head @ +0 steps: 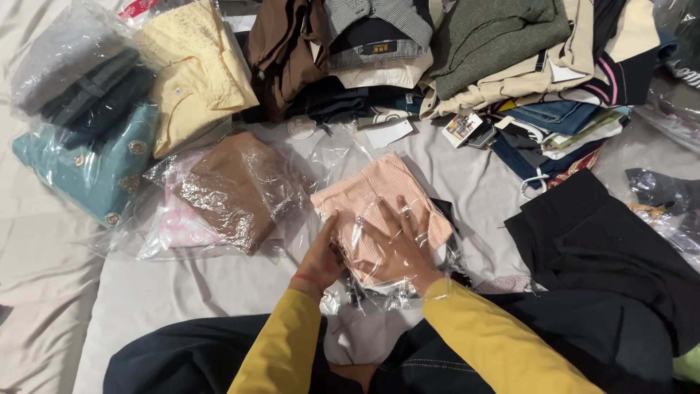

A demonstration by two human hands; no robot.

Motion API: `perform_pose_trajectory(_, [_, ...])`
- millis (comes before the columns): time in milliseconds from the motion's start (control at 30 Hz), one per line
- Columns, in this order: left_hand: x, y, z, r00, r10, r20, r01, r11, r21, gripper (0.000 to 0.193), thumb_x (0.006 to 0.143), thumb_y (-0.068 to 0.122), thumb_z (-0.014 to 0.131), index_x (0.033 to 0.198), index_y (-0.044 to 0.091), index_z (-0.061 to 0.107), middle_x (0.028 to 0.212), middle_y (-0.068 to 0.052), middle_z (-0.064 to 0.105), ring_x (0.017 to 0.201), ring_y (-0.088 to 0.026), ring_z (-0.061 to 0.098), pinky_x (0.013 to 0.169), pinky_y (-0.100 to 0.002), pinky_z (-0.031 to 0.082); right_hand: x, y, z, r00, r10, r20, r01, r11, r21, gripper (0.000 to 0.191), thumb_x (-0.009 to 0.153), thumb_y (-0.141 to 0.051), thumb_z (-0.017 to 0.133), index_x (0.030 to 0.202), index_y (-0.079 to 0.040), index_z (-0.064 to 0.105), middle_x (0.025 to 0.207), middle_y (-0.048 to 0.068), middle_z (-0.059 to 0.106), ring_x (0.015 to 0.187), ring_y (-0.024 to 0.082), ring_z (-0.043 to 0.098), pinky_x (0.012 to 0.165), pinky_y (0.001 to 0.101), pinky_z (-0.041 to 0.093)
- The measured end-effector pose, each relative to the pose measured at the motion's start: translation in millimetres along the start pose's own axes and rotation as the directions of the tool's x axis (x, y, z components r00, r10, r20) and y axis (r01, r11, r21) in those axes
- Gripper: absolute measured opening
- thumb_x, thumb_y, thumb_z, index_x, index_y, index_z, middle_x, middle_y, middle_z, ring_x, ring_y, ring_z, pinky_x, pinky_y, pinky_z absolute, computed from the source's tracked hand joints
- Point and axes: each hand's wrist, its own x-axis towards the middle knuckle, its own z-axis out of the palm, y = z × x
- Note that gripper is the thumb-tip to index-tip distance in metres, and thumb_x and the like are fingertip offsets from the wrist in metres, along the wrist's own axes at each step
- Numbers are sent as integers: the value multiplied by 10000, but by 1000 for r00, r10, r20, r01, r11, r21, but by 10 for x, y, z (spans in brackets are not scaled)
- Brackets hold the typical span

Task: The person sits on a bed and folds clothing items one at a time, then wraps each folded garment in a clear plastic bag and places the wrapped items in a pile with other packaged clothes.

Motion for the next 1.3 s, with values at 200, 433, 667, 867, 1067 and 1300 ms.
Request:
perform_pose_trajectory(200, [-132, 50, 94, 992, 92, 88, -94, 995, 20, 500, 930, 424, 672, 1247, 38, 648, 1111, -98, 713, 988, -226, 678, 847, -371, 563, 91, 37, 2, 984, -102, -143, 110, 993, 43, 894, 768, -785, 624, 1529, -361, 422, 1634, 152, 176, 1514, 457, -1, 1110, 716, -117])
perform_pose_trajectory(433, [-525, 466, 652, 837, 511, 196, -459, 850, -259, 447, 1020, 330, 552, 1314, -4, 595, 1198, -94, 714, 1089, -187, 693, 961, -345, 560, 24, 189, 51, 848, 236, -474, 89, 820, 566, 832, 876, -653, 610, 1510, -131, 478, 1536, 186, 455, 1433, 380, 407, 1168, 599, 254])
perform_pose_trajectory(667, [-437, 573, 1070, 539, 488, 686, -710, -174, 682, 551, 1085, 470, 370, 1514, 157, 514, 1599, -101, 477, 1507, -329, 418, 1228, -587, 248, 216, 136, 366, 876, 320, 361, 125, -873, 471, 610, 971, -606, 412, 1342, -165, 611, 1309, 67, 664, 1219, 286, 598, 1017, 512, 479])
perform_pose_trajectory(867, [-107, 68, 797, 623, 327, 711, -404, -643, 650, 710, 996, 625, 368, 1603, 269, 272, 1670, -72, 261, 1537, -341, 185, 1169, -705, 47, 109, -89, 455, 918, 201, 342, 69, -930, 362, 603, 999, -603, 312, 1347, -174, 554, 1401, 99, 595, 1278, 319, 583, 1124, 576, 403])
perform_pose_trajectory(1067, [16, 124, 638, 593, 309, 744, -408, -681, 608, 699, 1024, 629, 329, 1625, 282, 243, 1692, -62, 239, 1556, -325, 189, 1199, -693, 56, -31, -198, 523, 735, 374, 566, 75, -874, 481, 583, 1007, -457, 437, 1462, -100, 505, 1411, 139, 580, 1272, 315, 573, 1100, 501, 459])
perform_pose_trajectory(1300, [31, 184, 617, 645, 278, 712, -311, -755, 577, 722, 995, 674, 312, 1620, 329, 202, 1695, 6, 199, 1555, -260, 173, 1202, -684, 92, -674, 232, 494, 680, 662, 314, -86, -353, 932, 650, 917, 58, 423, 1547, -4, 279, 1437, 227, 551, 1326, 315, 572, 1087, 414, 491])
